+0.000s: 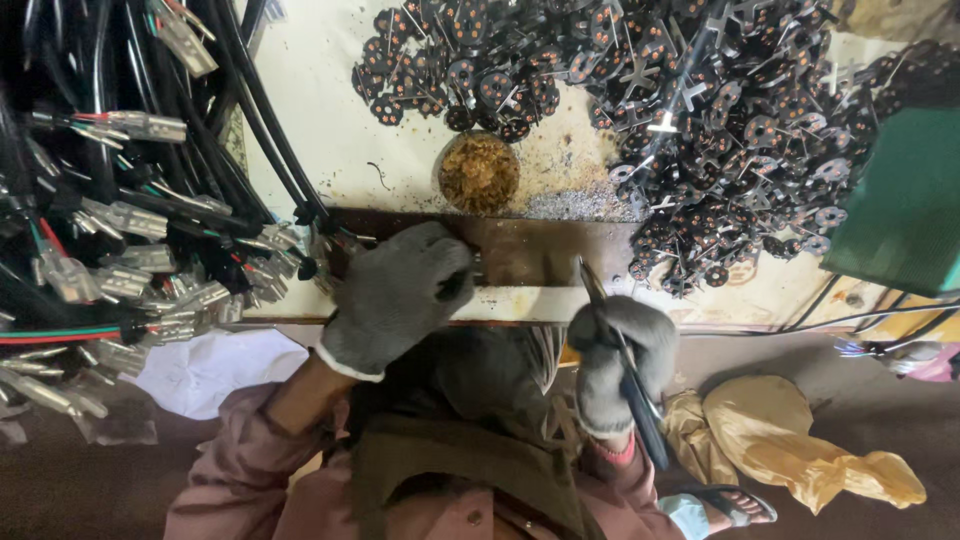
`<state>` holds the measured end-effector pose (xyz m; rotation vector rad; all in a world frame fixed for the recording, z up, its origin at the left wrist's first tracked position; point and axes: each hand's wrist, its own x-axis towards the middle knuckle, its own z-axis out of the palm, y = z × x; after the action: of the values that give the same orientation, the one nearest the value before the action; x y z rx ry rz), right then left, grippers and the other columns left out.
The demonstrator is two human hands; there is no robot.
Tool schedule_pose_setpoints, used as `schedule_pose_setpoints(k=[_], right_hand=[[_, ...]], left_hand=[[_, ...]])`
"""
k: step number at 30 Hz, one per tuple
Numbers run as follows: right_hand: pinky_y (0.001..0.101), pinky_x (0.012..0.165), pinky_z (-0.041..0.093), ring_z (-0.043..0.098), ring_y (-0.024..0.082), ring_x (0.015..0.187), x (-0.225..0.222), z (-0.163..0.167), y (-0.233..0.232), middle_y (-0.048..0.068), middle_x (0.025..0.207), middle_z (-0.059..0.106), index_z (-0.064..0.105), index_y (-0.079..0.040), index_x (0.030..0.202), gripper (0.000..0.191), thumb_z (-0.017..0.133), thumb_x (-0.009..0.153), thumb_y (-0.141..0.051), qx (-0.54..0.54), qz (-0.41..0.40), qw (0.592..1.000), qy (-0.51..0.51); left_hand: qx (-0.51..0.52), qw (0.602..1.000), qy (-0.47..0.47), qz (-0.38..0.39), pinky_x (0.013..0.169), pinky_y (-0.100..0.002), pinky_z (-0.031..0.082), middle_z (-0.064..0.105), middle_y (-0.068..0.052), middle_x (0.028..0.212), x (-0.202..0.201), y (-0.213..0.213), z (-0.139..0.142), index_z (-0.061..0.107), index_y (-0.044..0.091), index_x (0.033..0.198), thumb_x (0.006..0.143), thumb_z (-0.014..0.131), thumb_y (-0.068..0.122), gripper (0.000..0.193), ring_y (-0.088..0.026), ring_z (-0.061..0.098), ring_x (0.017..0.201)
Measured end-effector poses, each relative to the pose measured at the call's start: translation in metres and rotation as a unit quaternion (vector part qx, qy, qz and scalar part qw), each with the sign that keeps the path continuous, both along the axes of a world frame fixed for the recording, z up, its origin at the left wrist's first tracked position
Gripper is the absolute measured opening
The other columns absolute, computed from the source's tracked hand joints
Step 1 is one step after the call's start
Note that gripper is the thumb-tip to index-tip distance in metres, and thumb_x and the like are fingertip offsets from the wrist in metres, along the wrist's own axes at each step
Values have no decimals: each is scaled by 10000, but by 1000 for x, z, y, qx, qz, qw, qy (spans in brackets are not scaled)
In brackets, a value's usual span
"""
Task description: The person sits at a workbench assembling electrical connectors onto wire ends. They hold a wire and connector in one hand and work on the joint with a handheld tool in the other, placing finished assemblies aside and picking up the next wire from the pile of cables and connector plugs on the bench.
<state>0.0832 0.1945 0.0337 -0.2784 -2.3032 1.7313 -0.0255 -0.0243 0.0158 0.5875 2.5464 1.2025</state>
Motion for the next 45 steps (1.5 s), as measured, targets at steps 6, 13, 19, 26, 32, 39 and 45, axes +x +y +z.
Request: schedule_pose_setpoints(k=[6, 13, 19, 26, 32, 39, 45], right_hand=[[297, 683, 528, 690, 175, 765, -34, -9, -2, 93, 1017, 728, 657, -42, 1186, 182, 700, 1033, -129, 264, 110, 958, 22], [313, 744, 577, 750, 230, 835, -82, -14, 27, 93, 1063, 766, 709, -100, 1205, 216, 810, 1017, -73, 393, -20, 919, 13], [284, 629, 541, 744, 224, 730, -51, -10, 5, 102, 995, 783, 739, -179, 1115, 271, 840, 886, -73, 450, 52, 890, 50], [340, 819, 576, 728, 255, 893, -46, -3, -27, 119, 1087, 745, 651, -40, 1183, 498, 900, 796, -229, 365, -86, 926, 40], [351, 903, 606, 734, 255, 1044, -70, 8, -24, 99, 1158, 750, 650, -77, 1171, 283, 803, 937, -37, 310, 5, 950, 31], [358, 869, 601, 747, 274, 1005, -57, 11, -7, 123, 1111, 758, 669, -92, 1130, 283, 826, 901, -39, 320, 45, 943, -77], [410, 827, 599, 747, 430, 1036, -59, 25, -32, 259, 1129, 731, 647, -117, 1017, 179, 669, 842, -149, 523, 187, 828, -76]], left_hand=[[-15, 999, -7, 30, 668, -415, 549, 667, -90, 871, -3, -9, -4, 665, 108, 837, 819, 751, 103, 88, -304, 683, 797], [32, 999, 18, 25, 701, -412, 559, 654, -101, 883, -4, -10, -5, 647, 93, 874, 833, 747, 77, 109, -306, 680, 808], [43, 997, 43, 39, 703, -417, 561, 652, -103, 868, -1, -14, -1, 646, 99, 885, 825, 760, 61, 134, -312, 690, 811], [49, 998, 41, 17, 739, -400, 574, 653, -106, 897, 2, -16, -15, 648, 87, 909, 831, 754, 61, 134, -301, 688, 832], [32, 999, 29, 18, 720, -410, 565, 657, -106, 882, 4, -15, -13, 653, 88, 876, 812, 758, 92, 124, -307, 685, 819], [17, 1000, 16, 20, 718, -414, 562, 674, -95, 905, 1, -15, -9, 672, 102, 891, 833, 752, 106, 99, -307, 693, 826], [22, 1000, 8, 19, 700, -411, 559, 677, -90, 902, -2, -12, -6, 673, 105, 888, 822, 765, 125, 115, -310, 687, 814]])
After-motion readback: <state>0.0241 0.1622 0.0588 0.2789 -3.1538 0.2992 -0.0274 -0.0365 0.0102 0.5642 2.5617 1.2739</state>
